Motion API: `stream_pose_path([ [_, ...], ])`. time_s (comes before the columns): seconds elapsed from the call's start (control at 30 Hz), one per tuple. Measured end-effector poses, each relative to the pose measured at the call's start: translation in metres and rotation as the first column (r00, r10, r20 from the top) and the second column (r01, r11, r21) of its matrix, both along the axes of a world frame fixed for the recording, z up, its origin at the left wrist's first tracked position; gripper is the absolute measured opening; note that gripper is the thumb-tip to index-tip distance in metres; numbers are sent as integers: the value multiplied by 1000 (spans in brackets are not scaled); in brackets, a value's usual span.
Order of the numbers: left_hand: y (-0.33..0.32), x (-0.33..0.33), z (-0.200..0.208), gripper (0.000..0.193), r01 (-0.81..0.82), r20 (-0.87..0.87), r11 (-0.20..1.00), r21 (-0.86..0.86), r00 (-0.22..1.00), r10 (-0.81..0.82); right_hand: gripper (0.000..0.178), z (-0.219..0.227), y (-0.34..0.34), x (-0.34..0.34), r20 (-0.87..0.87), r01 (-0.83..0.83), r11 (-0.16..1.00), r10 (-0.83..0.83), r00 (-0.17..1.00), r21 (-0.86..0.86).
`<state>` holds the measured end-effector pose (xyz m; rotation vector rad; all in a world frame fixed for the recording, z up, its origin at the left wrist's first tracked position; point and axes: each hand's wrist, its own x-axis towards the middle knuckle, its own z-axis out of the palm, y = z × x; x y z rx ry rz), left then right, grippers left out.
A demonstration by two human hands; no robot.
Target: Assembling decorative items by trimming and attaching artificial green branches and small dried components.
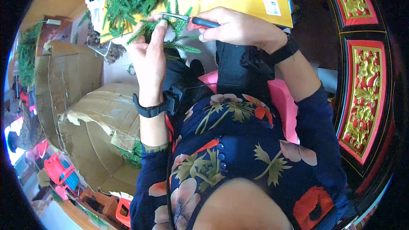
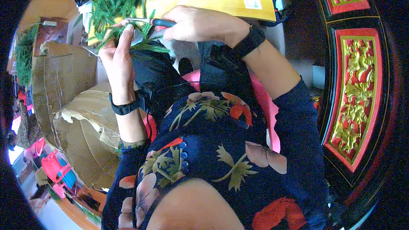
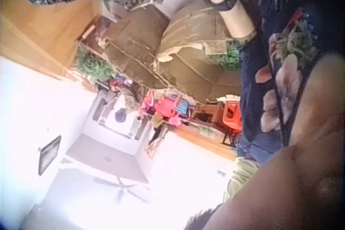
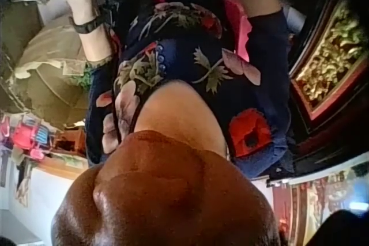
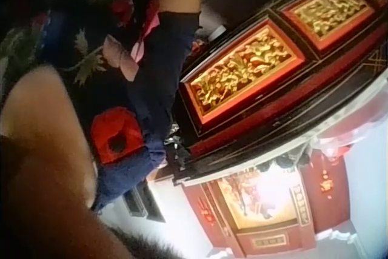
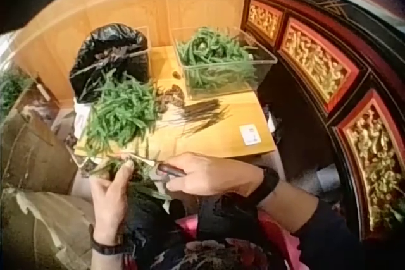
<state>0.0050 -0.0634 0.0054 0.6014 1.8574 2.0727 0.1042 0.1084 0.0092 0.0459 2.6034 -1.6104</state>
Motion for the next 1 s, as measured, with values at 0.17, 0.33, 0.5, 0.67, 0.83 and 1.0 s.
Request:
stream_pose_path([
  [0.17, -3, -2, 0, 15, 9, -16, 999, -36, 1000, -10, 35, 6, -8, 0, -35, 0, 983, 7, 999, 184],
  [0.33, -2, -1, -1, 14, 5, -30, 999, -49, 1000, -6, 35, 7, -12, 1, -12, 3, 971, 0, 1000, 241],
  [0.5, -5, -1, 2, 14, 17, -52, 992, -126, 998, -23, 31, 3, -13, 0, 4, 14, 958, -16, 1000, 287],
  [0.67, -6, -2, 3, 15, 44, -4, 995, -93, 999, -45, 28, 6, -22, 1, -30, 91, 941, -86, 996, 326],
  [0.83, -6, -5, 0, 16, 43, -12, 995, -95, 999, -44, 25, 11, -31, 5, -46, 176, 907, -171, 984, 382],
  [1.0, -7, -4, 3, 18, 51, 45, 991, -124, 998, -46, 25, 20, -34, 9, -86, 205, 872, -187, 979, 444],
])
